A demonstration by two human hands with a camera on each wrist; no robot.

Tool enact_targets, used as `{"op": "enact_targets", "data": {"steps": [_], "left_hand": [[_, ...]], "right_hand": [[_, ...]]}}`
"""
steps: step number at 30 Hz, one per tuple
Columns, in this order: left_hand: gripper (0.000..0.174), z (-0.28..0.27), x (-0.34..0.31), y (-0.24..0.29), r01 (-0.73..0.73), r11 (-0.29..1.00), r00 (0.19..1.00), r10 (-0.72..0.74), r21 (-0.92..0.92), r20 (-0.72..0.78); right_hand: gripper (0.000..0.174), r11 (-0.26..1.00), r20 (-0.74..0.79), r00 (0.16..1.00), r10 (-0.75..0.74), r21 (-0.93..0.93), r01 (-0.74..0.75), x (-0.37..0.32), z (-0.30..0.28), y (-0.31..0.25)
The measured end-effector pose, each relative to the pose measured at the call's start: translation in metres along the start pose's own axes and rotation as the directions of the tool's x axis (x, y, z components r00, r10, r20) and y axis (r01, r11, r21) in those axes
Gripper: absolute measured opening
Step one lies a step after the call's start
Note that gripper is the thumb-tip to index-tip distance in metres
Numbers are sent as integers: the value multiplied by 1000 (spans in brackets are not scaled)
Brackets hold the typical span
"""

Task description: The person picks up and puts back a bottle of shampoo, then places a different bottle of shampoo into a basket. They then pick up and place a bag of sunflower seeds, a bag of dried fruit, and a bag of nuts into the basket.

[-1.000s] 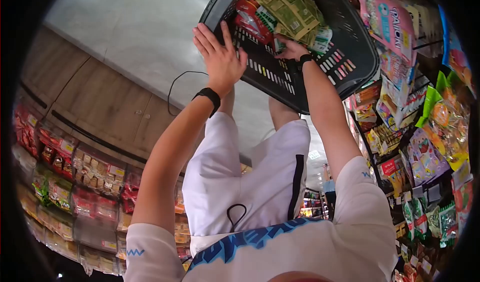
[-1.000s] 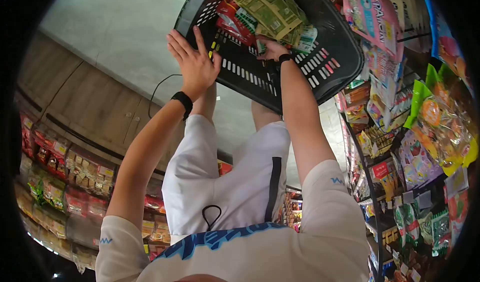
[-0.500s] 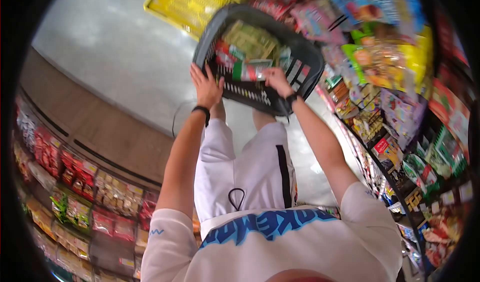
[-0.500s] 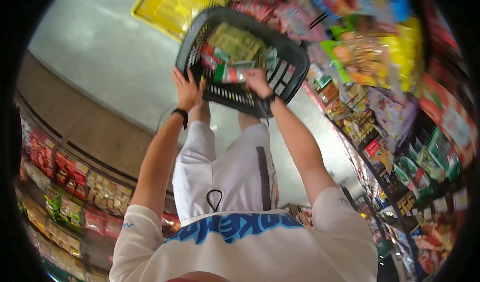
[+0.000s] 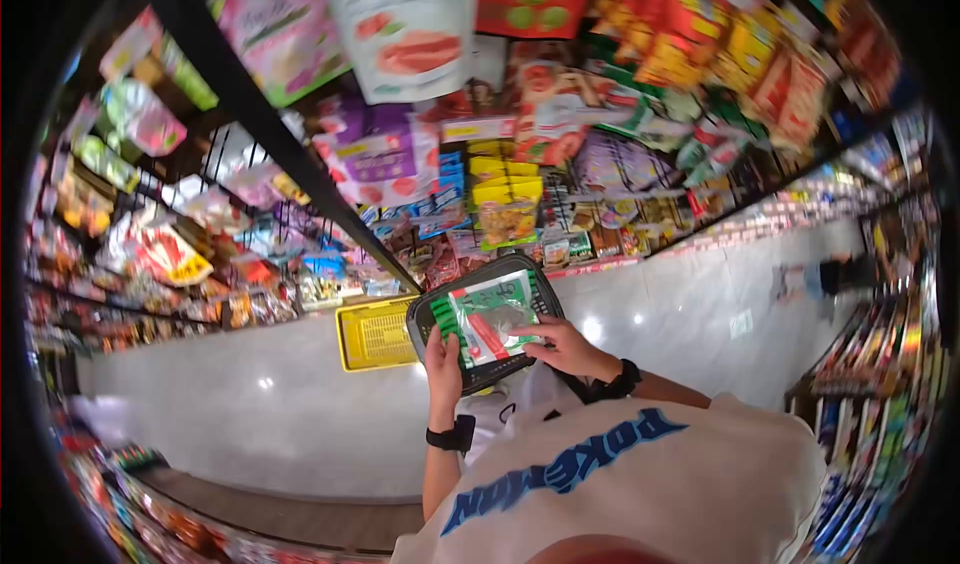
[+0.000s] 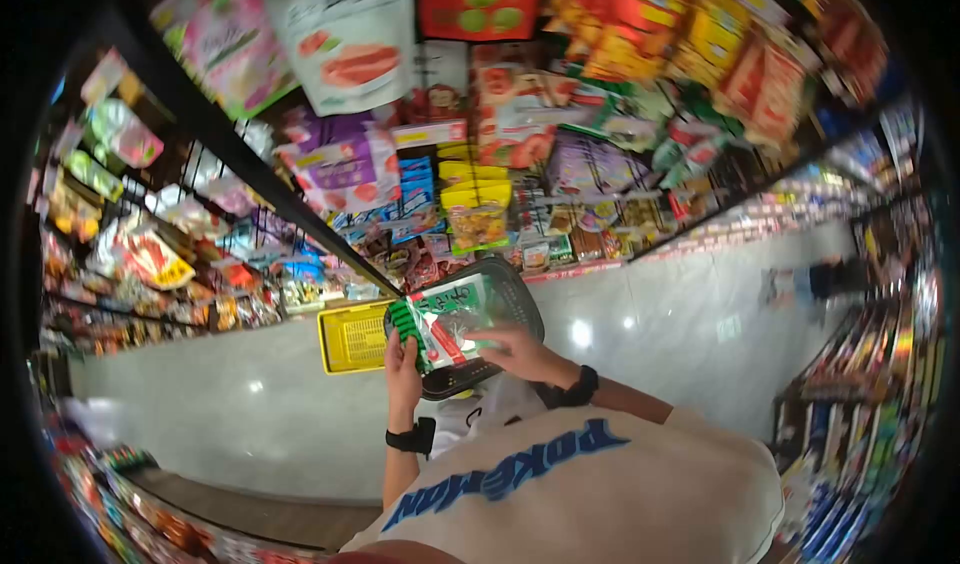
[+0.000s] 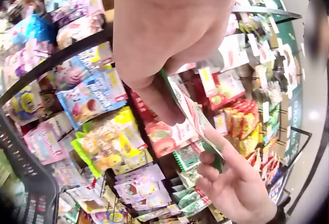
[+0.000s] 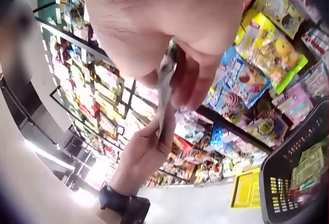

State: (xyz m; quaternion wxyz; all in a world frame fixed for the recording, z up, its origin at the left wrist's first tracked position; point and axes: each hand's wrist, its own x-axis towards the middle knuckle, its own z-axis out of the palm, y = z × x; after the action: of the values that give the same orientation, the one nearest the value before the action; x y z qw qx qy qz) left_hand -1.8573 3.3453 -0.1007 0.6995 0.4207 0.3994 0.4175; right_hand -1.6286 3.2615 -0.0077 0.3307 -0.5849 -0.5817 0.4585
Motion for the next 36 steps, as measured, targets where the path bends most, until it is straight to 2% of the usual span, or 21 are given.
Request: {"op": "enact_targets", "data": {"steps": [1, 3, 6, 8, 9, 11, 13, 14, 16, 19, 22, 23, 25, 27, 30, 31, 32, 33, 34, 35, 36], "left_hand": [[36, 7, 0, 21, 18, 997, 999, -21, 71, 40], [33, 31, 4, 69, 48, 981, 994, -64, 186, 83], [29, 65, 25, 104, -241, 925, 933, 137, 294, 332], [27, 87, 47, 122, -415, 842, 836, 204, 345, 509], [27, 100, 56, 130, -484, 817, 757, 211, 313, 618], [26, 129, 57, 160, -429, 819, 721, 56, 381, 691], [24, 168, 51, 188, -273, 932, 665, 4, 238, 747], [23, 176, 58, 185, -398, 879, 631, 54, 262, 774], [22, 194, 59, 186, -447, 852, 604, 65, 271, 794], [21, 206, 64, 179, -460, 816, 599, -5, 350, 800], [19, 224, 71, 168, -552, 703, 593, -47, 448, 804], [16, 233, 70, 160, -533, 756, 586, 5, 381, 810], [16, 260, 68, 153, -695, 666, 505, 183, 272, 843], [17, 284, 77, 137, -433, 847, 607, 20, 309, 794], [13, 318, 111, 94, -446, 824, 720, 98, 350, 687], [11, 331, 121, 85, -452, 822, 750, 141, 345, 647], [17, 347, 124, 87, -224, 888, 852, -22, 401, 524], [19, 359, 136, 80, -142, 921, 879, -51, 363, 474], [21, 369, 152, 69, -62, 946, 901, -83, 317, 426], [24, 380, 164, 60, 17, 965, 917, -120, 263, 380], [26, 394, 172, 55, 78, 996, 922, -89, 42, 376]], "right_hand": [[44, 997, -5, 1000, -20, 70, 21, -15, -2, 9], [44, 997, -29, 997, -65, -45, 64, -45, -20, -12], [45, 972, -286, 951, -116, 163, 167, -89, -36, -8], [49, 980, -415, 907, -67, 141, 137, -113, -51, -12], [50, 982, -486, 871, -71, 122, 148, -122, -56, -24], [51, 994, -610, 786, -103, -42, 98, -139, -63, -34], [45, 981, -710, 679, -184, -178, 79, -146, -72, -48], [43, 975, -752, 624, -215, -199, 96, -147, -73, -48], [38, 958, -814, 506, -284, -257, 124, -144, -82, -51], [37, 968, -824, 508, -252, -215, 132, -132, -96, -58], [44, 978, -769, 606, -206, -146, 147, -122, -116, -53], [45, 980, -749, 633, -194, -121, 156, -118, -124, -54], [43, 983, -735, 661, -153, -46, 176, -110, -141, -35], [34, 961, -595, 802, -54, 187, 204, -100, -169, -15], [22, 943, -603, 787, 128, 319, 90, -70, -212, 36], [20, 947, -621, 777, 106, 301, 111, -62, -229, 39], [19, 949, -638, 765, 86, 286, 132, -52, -247, 43], [18, 950, -656, 752, 63, 270, 156, -40, -266, 47], [19, 985, -655, 753, 59, 159, 61, -28, -286, 63], [21, 964, -691, 723, 6, 197, 180, -12, -301, 74], [22, 974, -696, 718, -11, 154, 164, 6, -316, 100]]}}
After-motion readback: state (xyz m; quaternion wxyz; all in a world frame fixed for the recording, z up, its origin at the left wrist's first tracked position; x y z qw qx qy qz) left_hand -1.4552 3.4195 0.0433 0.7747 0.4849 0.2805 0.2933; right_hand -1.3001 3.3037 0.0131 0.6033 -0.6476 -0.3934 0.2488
